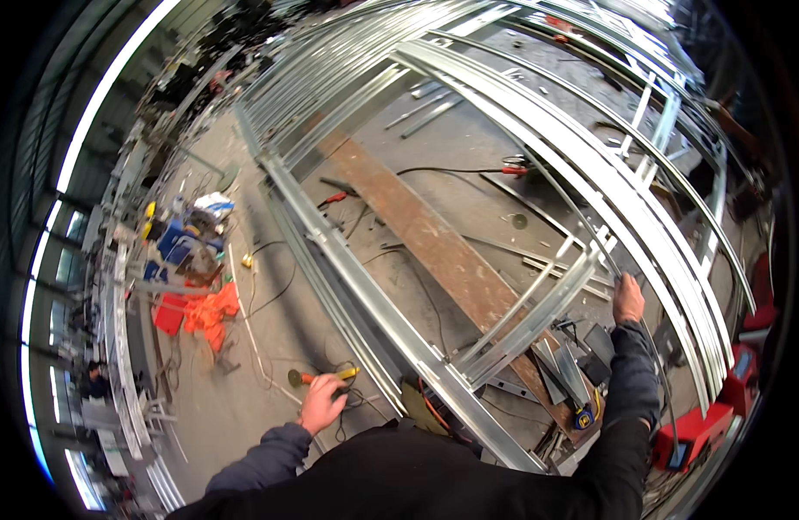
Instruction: The person positions and aligns metal frame components on a workbench, then uses a handheld welding tool to join the pieces. The person repeatedly adjusts the frame and welds multiple joints to assemble the structure.
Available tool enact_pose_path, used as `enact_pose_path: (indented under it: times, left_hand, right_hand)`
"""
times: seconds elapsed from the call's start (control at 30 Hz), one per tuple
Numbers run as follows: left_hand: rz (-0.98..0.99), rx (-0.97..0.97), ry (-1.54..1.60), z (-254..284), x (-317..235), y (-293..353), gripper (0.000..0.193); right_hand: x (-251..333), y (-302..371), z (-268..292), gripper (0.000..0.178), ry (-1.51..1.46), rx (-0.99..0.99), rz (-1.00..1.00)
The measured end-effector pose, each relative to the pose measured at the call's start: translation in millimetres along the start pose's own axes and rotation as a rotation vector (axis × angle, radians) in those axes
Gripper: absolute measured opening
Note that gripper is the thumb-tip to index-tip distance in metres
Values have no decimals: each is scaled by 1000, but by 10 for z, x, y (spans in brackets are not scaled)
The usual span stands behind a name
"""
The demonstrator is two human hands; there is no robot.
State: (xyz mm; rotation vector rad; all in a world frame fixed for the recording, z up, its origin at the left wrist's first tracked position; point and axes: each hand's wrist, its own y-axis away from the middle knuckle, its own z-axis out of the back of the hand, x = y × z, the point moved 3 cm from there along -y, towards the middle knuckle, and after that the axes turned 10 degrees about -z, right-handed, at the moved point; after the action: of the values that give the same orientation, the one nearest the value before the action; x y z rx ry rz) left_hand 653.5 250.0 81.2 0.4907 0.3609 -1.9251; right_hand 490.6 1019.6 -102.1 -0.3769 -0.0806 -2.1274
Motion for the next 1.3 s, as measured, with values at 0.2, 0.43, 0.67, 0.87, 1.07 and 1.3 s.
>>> enact_pose_path:
  times: [0.2,0.43,0.67,0.87,1.07,1.3]
  left_hand:
    - [134,-112,430,-239,-77,-1207,34]
    - [-618,-363,-183,-14,-709,-2540,78]
    - [-1009,-104,-355,254,-824,-2722,68]
    - [-1016,77,-122,2,-320,-2413,50]
    - [-961,116,-90,-361,-27,-2167,47]
    - [-906,165,-100,-506,352,-2188,48]
  right_hand:
    - [76,951,544,55,-392,337,9]
    - [682,2589,1845,49,-722,705,-208]
    - [757,3760,2047,46,-574,716,-255]
    - [871,4090,1892,49,-409,684,-194]
    - [865,4186,1682,49,-312,644,-204]
    - [1182,4103,1523,55,-200,622,-174]
